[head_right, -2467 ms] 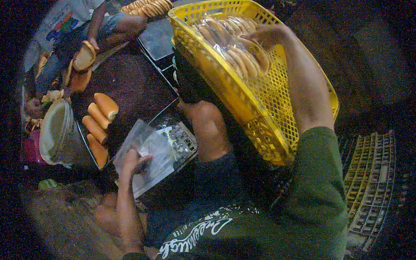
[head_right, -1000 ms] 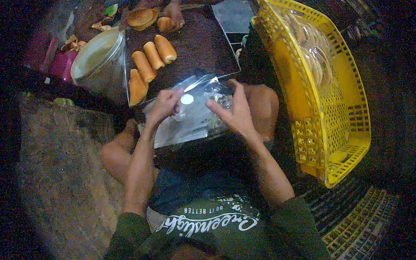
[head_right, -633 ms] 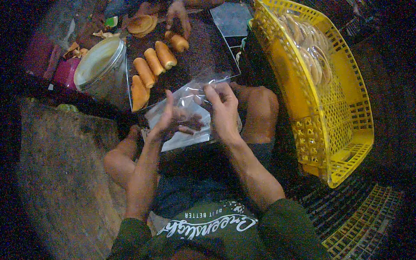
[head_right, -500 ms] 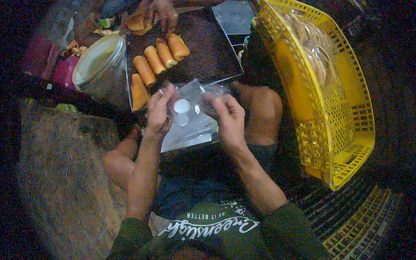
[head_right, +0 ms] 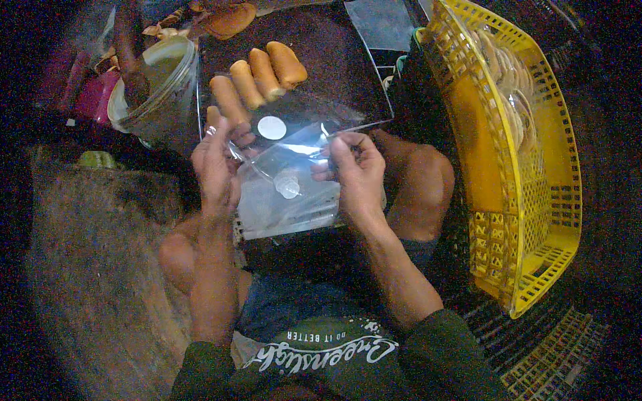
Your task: The person sits on the floor and repeatedly picks up small bread rolls, places them into clear plastic bags, and arranges the sealed packages into a yellow basket. A coworker in the background handles flatbreads and a container of liquid.
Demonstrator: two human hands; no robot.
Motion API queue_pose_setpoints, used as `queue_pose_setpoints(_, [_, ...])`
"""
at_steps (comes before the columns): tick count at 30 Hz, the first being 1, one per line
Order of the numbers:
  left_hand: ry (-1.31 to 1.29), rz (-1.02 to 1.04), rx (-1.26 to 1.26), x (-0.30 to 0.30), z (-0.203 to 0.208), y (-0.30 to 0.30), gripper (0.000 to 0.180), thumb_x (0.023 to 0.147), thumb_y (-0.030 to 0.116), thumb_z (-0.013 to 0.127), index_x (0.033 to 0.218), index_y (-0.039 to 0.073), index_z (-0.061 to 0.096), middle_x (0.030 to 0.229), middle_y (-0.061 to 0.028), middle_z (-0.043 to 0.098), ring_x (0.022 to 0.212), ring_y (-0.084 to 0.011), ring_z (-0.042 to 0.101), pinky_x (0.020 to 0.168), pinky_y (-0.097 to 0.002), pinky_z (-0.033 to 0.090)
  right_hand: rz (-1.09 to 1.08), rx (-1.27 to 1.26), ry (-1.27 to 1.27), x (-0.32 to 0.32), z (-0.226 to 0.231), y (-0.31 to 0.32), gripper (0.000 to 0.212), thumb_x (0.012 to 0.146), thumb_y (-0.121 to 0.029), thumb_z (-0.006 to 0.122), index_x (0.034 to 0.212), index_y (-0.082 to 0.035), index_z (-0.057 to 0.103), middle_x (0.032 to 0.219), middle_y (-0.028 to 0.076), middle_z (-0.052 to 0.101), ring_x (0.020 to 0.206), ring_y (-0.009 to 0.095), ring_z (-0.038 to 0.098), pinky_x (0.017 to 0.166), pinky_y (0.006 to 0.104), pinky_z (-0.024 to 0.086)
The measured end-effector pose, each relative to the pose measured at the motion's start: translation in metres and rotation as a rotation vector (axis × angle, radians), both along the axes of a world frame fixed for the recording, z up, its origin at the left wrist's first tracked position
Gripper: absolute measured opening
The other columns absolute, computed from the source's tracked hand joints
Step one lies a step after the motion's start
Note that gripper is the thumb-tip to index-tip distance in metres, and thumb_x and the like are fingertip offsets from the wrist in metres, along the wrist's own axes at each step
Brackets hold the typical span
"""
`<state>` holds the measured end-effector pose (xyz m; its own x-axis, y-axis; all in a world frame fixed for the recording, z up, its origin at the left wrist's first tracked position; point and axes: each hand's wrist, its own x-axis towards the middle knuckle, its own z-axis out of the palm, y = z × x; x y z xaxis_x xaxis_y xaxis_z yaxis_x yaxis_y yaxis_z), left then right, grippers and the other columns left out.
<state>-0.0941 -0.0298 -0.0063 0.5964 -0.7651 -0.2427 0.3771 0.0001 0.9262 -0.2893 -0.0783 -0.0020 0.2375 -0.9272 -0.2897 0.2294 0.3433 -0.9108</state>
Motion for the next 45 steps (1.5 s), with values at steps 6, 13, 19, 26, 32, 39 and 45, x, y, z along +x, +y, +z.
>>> queue_pose_setpoints(6, [-0.162,0.191,0.014,0.005,0.020,0.009,0.029,0.092,0.028,0.071,0.095,-0.001,0.068,0.083,-0.0078,0.069,0.069,-0.0144,0.063,0.060,-0.0298,0.050,0.015,-0.067,-0.018,0.014,0.023,-0.020,0.024,0.100,-0.026,0.059,0.091,-0.004,0.057,0.075,0.006,0.060,0.057,0.013,0.060,0.050,0.0253,0.049])
queue_pose_setpoints(13, [0.054,0.541,-0.188,0.085,0.010,0.006,0.048,0.093,0.049,0.063,0.104,0.002,0.062,0.087,-0.0089,0.067,0.073,-0.0199,0.064,0.064,-0.0326,0.052,0.108,-0.831,0.526,0.077,-0.062,-0.118,0.070,0.088,-0.037,0.071,0.138,0.002,0.043,0.129,0.026,0.057,0.127,0.036,0.053,0.107,0.0418,0.040])
queue_pose_setpoints(19, [0.256,0.256,-0.288,0.080,-0.023,0.003,0.074,0.095,0.067,0.042,0.136,0.006,0.045,0.121,-0.0168,0.062,0.107,-0.0294,0.065,0.076,-0.0410,0.060,-0.009,-0.757,0.650,0.079,-0.070,-0.167,0.025,0.097,-0.020,0.058,0.104,0.000,0.072,0.098,0.015,0.073,0.091,0.022,0.070,0.085,0.0327,0.052])
queue_pose_setpoints(26, [-0.023,0.396,-0.115,0.082,-0.022,0.003,0.054,0.100,0.054,0.047,0.111,0.003,0.060,0.109,-0.0134,0.066,0.094,-0.0234,0.067,0.069,-0.0369,0.061,0.323,-0.669,0.467,0.049,-0.040,-0.134,0.074,0.091,-0.047,0.066,0.143,-0.003,0.038,0.134,0.025,0.055,0.127,0.037,0.053,0.106,0.0414,0.041])
queue_pose_setpoints(32, [0.114,0.388,-0.211,0.079,-0.024,0.008,0.068,0.098,0.065,0.038,0.120,0.002,0.051,0.094,-0.0073,0.058,0.090,-0.0239,0.068,0.064,-0.0367,0.059,0.299,-0.842,0.756,0.097,-0.103,-0.163,0.078,0.090,-0.050,0.064,0.147,-0.006,0.037,0.145,0.023,0.046,0.139,0.044,0.037,0.116,0.0493,0.027])
queue_pose_setpoints(39, [-0.021,0.345,-0.335,0.079,-0.018,0.011,0.071,0.097,0.067,0.036,0.128,0.005,0.048,0.114,-0.0149,0.060,0.110,-0.0274,0.062,0.081,-0.0405,0.060,0.290,-0.701,0.629,0.059,-0.042,-0.181,0.043,0.096,-0.031,0.061,0.125,0.001,0.062,0.120,0.018,0.066,0.106,0.025,0.064,0.092,0.0353,0.049])
queue_pose_setpoints(45, [-0.227,0.228,-0.143,0.081,-0.024,-0.002,0.071,0.098,0.066,0.028,0.134,0.006,0.044,0.133,-0.0171,0.053,0.125,-0.0299,0.053,0.091,-0.0470,0.057,0.207,-0.527,0.234,-0.056,0.096,-0.115,0.045,0.090,-0.016,0.058,0.132,0.000,0.056,0.123,0.014,0.063,0.109,0.024,0.062,0.094,0.0357,0.050])
